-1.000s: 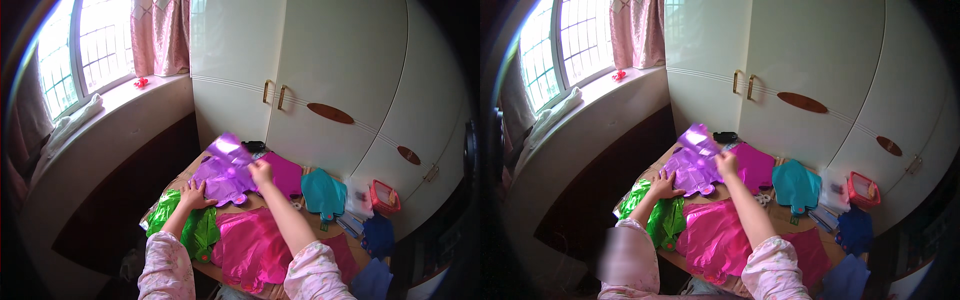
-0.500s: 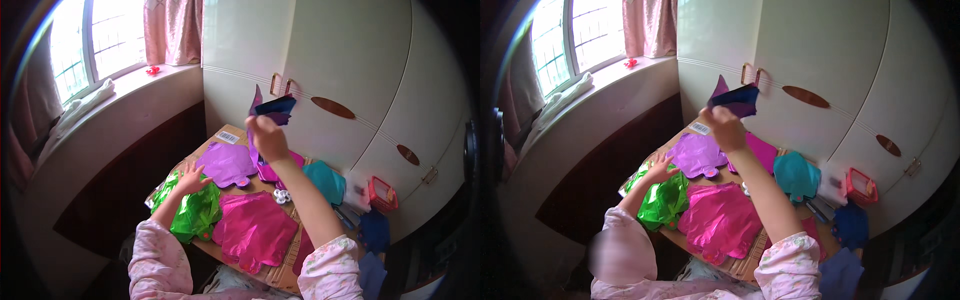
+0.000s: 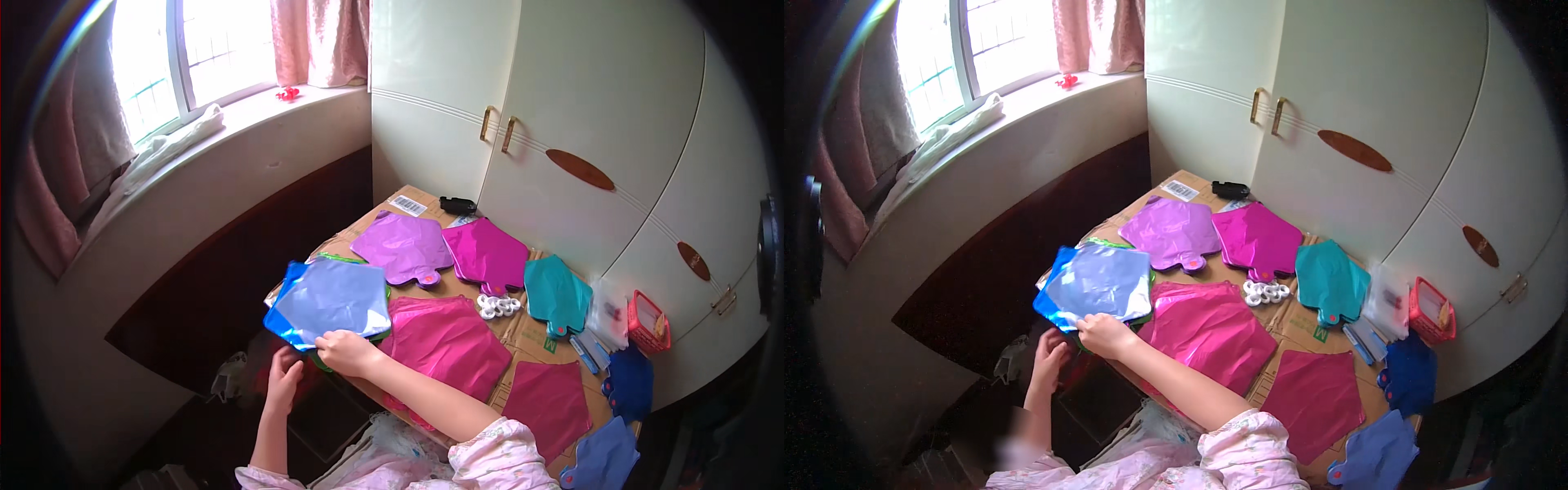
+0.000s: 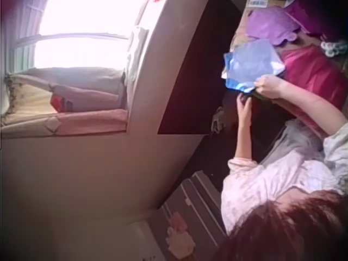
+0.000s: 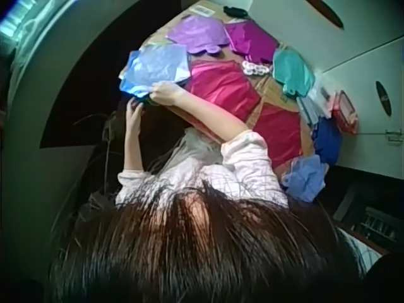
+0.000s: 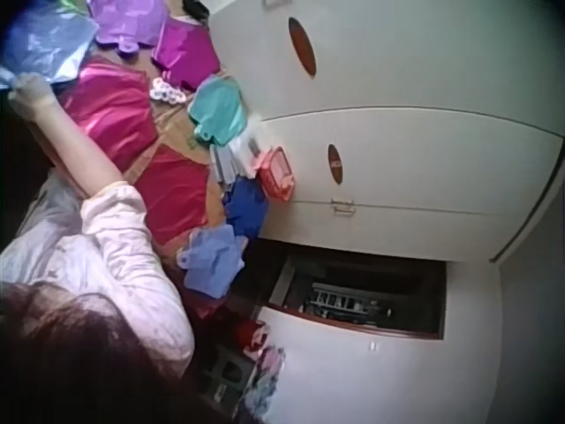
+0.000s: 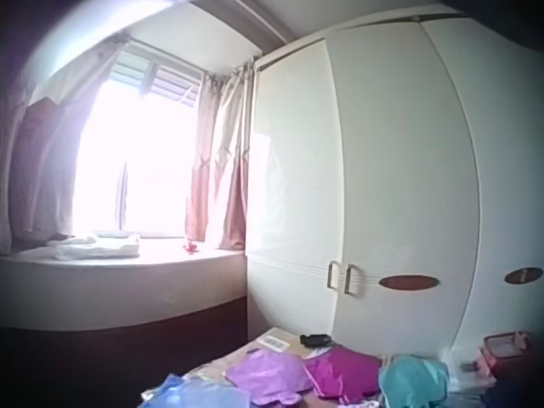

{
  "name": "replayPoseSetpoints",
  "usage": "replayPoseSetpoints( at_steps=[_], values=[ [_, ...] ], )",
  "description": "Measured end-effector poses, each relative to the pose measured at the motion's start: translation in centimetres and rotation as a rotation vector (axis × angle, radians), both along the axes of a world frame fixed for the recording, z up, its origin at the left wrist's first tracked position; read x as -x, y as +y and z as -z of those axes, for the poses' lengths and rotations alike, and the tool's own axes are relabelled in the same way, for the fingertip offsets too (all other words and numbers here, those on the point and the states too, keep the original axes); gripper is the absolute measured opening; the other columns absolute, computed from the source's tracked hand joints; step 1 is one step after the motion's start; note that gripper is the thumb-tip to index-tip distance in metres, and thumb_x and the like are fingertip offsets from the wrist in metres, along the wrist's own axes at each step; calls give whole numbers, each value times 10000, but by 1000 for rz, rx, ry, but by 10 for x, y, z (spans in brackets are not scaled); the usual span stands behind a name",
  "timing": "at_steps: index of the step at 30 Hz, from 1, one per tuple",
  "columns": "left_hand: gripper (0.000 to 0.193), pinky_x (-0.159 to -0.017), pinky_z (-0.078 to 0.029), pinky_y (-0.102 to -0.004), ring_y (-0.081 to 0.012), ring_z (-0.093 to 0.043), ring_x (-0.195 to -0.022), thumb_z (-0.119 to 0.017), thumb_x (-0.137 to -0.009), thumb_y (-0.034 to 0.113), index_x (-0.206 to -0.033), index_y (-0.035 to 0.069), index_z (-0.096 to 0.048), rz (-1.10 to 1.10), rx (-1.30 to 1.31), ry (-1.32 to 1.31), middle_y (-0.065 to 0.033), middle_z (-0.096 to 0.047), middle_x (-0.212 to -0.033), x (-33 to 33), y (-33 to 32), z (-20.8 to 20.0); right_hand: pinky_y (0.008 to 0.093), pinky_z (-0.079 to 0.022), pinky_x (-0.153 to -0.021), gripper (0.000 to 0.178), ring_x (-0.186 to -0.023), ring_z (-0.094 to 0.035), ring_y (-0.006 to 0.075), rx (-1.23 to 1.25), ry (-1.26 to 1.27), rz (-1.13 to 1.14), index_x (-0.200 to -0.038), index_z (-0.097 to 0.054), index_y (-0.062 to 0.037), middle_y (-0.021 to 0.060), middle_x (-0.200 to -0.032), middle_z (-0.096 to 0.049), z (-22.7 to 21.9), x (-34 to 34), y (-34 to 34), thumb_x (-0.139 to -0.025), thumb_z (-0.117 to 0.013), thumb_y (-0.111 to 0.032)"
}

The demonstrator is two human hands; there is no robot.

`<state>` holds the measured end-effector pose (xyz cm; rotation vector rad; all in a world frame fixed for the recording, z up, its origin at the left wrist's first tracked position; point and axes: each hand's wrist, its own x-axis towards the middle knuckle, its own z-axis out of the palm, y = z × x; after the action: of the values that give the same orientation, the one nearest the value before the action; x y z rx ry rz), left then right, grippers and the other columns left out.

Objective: Folding colorful fabric or plastic items and placing them into individual retail plastic bags.

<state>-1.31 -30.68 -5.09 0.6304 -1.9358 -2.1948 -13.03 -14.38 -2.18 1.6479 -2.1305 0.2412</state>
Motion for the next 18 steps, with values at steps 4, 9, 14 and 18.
replayPoseSetpoints(
  at_steps=[4, 9, 14, 18],
  values=[
    [246, -794, -472, -257, -120, -608, -923, -539, -916, 102, -1157, 52, -540, 115, -159, 53, -35, -617, -1032, -5, 6, 6, 332, -548, -657, 183, -781, -626, 218, -95, -161, -32, -687, -641, -76, 54, -876, -573, -11, -6, 0, -723, -677, -252],
    [190, -692, -447, -215, -91, -604, -801, -559, -897, 91, -1079, 44, -584, 96, 104, 86, -31, -647, -942, 1, 10, -7, 364, -552, -659, 148, -793, -651, 248, -45, -256, 0, -710, -642, -65, 76, -840, -594, -3, -1, 5, -761, -636, -204],
    [244, -790, -479, -320, -214, -587, -908, -623, -821, 66, -1052, -3, -589, -108, 697, 288, -107, -605, -999, 5, 2, 6, 415, -523, -710, 114, -786, -645, 336, 267, -681, 204, -775, -680, -53, 136, -841, -634, 1, -3, 2, -778, -622, -150],
    [258, -895, -425, -366, -297, -538, -1019, -625, -795, 60, -1050, 23, -603, -148, 867, 366, -125, -596, -1029, 7, 21, -25, 399, -506, -704, 165, -782, -649, 322, 375, -927, 335, -816, -709, -55, 150, -823, -665, 4, 7, 7, -727, -699, -193]
  ],
)
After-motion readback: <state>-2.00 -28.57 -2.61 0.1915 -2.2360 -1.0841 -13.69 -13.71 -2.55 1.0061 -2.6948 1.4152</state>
